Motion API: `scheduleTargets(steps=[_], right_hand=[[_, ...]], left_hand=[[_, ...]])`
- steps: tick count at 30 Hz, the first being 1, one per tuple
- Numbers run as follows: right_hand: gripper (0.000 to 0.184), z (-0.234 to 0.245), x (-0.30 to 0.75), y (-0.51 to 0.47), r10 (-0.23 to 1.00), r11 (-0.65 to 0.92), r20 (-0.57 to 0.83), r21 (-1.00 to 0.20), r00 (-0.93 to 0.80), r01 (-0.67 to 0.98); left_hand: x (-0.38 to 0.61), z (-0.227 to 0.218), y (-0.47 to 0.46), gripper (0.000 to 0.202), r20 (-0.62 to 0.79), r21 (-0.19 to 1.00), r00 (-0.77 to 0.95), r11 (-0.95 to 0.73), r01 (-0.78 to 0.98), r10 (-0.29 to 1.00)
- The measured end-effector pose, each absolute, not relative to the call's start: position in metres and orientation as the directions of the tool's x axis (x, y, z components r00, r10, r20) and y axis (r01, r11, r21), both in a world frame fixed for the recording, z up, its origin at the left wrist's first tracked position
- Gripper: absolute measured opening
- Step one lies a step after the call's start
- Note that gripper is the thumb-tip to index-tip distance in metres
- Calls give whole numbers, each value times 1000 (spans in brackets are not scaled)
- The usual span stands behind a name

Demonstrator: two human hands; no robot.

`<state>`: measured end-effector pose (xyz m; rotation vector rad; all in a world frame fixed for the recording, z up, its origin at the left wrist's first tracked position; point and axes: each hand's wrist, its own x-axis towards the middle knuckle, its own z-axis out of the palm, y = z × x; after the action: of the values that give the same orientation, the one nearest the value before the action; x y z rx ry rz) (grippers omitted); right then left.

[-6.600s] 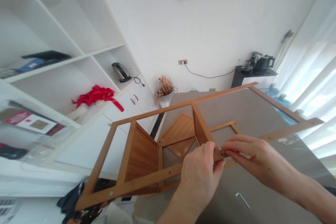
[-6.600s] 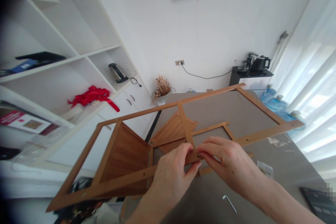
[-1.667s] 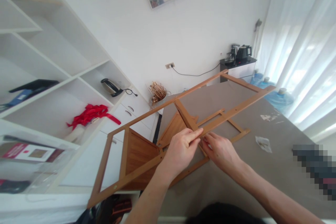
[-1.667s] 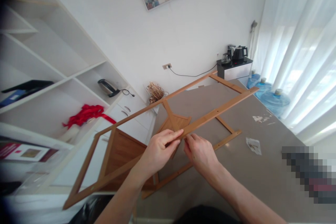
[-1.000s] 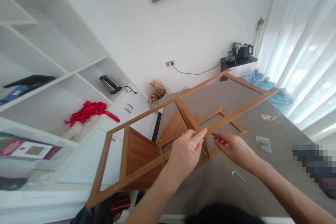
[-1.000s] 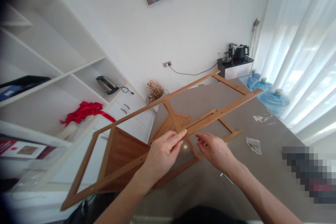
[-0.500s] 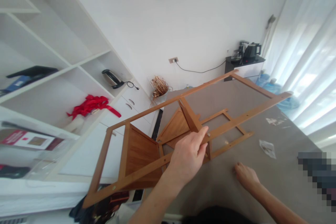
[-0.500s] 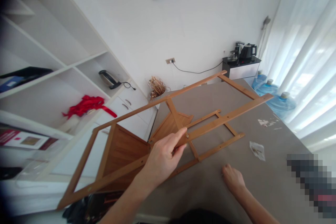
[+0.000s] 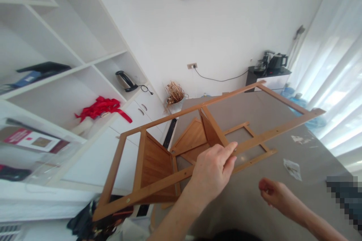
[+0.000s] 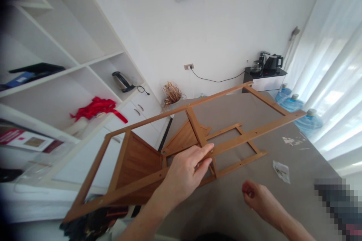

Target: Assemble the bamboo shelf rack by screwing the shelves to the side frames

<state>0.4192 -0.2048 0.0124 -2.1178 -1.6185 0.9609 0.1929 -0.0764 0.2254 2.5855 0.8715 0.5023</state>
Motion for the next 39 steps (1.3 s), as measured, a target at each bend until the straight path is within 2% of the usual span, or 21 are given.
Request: scheduleTargets(steps=[2,5,9,12,15,22,31,39], right_hand=[[27,56,428,-208,958,-261,-278,-732,75,630],[32,131,434,-208,985,-159,-160,-753,56,638],[25,212,421,-191,999,14,44,-645,18,764],[25,244,404,-169,979,152,194,-511,-59,846],[27,258,390,-148,958,234,251,-392,-142,889],[34,257,383,-129,925,329,261,-186,-276,926],[35,259,381,-126,929,331,230,-158,-292,930],[32,263,379,-124,893,392,278,-89,-355,916]], left_hand=[[192,226,-76,35,204,453,738,-731,511,643],[192,226,-77,30,207,472,720,-712,520,663],[192,226,-78,28,201,479,707,-698,532,678],[191,227,-79,28,205,479,709,-701,529,675],[190,228,-79,27,214,479,712,-707,521,669],[187,227,-80,24,221,466,713,-715,522,665],[186,230,-81,21,218,437,714,-720,539,666],[187,230,-81,21,218,442,708,-715,542,672]])
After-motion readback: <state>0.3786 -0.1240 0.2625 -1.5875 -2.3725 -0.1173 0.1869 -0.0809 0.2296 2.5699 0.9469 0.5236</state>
